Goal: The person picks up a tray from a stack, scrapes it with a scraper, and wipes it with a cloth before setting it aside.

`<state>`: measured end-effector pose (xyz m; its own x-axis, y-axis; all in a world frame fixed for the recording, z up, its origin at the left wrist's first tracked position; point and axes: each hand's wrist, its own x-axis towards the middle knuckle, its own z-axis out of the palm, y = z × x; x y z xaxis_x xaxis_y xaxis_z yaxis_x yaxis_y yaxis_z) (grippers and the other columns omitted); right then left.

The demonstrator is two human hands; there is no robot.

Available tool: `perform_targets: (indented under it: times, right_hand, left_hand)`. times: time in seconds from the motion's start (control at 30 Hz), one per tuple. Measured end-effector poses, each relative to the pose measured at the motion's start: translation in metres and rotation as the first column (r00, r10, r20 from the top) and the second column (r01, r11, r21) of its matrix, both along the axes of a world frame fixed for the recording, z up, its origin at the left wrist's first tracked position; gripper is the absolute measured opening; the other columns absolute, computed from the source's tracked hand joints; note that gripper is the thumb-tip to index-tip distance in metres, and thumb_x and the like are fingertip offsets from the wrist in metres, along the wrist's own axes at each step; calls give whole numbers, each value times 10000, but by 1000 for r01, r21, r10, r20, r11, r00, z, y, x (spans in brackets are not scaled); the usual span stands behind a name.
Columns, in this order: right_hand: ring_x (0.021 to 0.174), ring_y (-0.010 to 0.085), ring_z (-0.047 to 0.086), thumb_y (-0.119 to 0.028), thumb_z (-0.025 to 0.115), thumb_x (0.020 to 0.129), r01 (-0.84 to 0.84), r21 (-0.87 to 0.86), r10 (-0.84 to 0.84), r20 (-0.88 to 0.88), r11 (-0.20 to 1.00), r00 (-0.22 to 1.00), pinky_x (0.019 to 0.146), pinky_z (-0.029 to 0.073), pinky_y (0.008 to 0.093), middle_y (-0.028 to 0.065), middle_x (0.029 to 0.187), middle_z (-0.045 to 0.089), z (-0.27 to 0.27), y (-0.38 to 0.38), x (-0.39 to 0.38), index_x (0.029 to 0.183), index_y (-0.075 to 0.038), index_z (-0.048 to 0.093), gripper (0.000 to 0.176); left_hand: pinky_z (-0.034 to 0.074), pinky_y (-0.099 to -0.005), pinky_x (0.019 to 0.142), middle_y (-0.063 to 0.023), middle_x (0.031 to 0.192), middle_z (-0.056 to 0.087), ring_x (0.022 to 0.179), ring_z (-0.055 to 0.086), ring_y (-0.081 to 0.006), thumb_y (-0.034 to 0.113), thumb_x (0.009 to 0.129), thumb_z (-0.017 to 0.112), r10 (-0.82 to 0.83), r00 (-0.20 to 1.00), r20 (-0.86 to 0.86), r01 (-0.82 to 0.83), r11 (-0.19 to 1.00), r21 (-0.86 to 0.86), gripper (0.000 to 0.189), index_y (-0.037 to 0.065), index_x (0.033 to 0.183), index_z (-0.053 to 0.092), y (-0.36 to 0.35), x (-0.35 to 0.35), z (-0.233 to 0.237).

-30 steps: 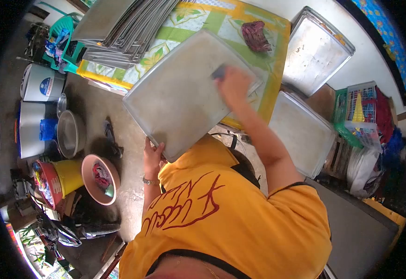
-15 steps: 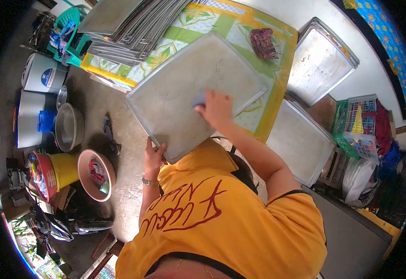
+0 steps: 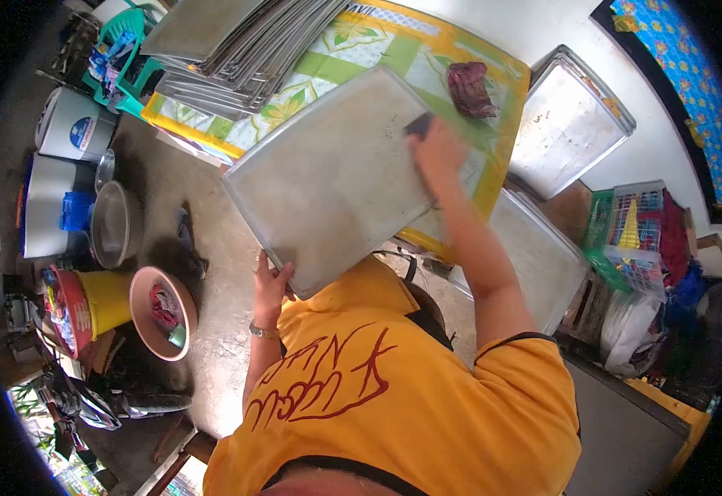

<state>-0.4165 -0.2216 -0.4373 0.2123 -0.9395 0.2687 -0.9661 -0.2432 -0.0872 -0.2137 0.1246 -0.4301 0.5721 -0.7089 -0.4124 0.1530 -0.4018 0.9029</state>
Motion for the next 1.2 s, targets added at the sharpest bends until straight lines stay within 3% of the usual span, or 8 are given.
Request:
perform_targets:
  times: [0.1,0.27,0.47,0.57,0.7,0.8,1.1,1.2]
  right_hand:
    - [1017,290,606,-530,705,756,215,52,-216,27,975,976,841,418,509,107,1065,617,17,-43,-9,1109,-93,533,587]
    - [964,275,614,-542,732,711,-238,-17,234,-128,971,964,828,424,475,64,1005,630,12,-1,30,1115,-112,540,620]
    - [1004,314,607,-520,720,731,176,99,-177,8,979,984,872,402,514,101,1051,638,18,-69,11,1130,-107,553,598]
    - [1049,333,595,-489,713,740,-149,189,139,68,970,988,891,390,563,130,1083,636,7,4,64,1154,-97,552,592]
    - [1047,326,595,-488,721,724,-335,181,296,213,925,931,899,391,561,136,1089,634,0,38,75,1158,-90,555,612]
    - [1024,301,608,-470,707,749,153,147,-171,116,977,978,845,419,512,121,1069,643,17,-35,49,1123,-88,561,554]
    - [940,301,612,-448,713,747,-629,87,612,161,773,774,812,408,514,131,974,632,12,129,116,1093,-88,541,528]
    - [945,304,612,-477,717,734,-225,83,211,147,971,966,829,406,507,133,979,636,-1,44,99,1086,-80,543,558]
  left_hand:
    - [441,-246,338,-89,735,611,455,554,-126,40,877,607,2,1000,-18,-3,1000,-28,642,-61,1387,230,2,2,-3]
    - [432,-246,347,-103,706,618,448,540,-126,72,885,626,-21,999,-31,21,1000,22,822,-65,1482,77,2,5,-11]
    - [437,-250,346,-100,705,617,451,538,-122,51,885,611,-10,1000,-23,10,1000,-3,819,-100,1468,57,3,5,-14]
    - [455,-241,340,-77,750,607,474,564,-122,15,845,614,23,997,-75,-26,998,-49,666,-43,1407,260,3,4,-14]
    - [444,-238,347,-98,764,637,461,549,-116,48,889,597,-69,997,46,69,998,1,747,-87,1450,122,9,6,-22]
    - [444,-236,347,-89,804,647,458,548,-108,38,886,594,-94,993,77,93,996,17,704,-73,1440,174,10,10,-31]
    - [458,-292,331,-62,555,590,384,574,-167,66,811,675,30,993,118,-26,999,-34,608,-19,1350,405,6,4,-25]
    - [464,-292,341,-70,552,596,384,577,-168,75,823,670,7,993,121,-1,999,-48,606,-25,1355,397,7,6,-27]
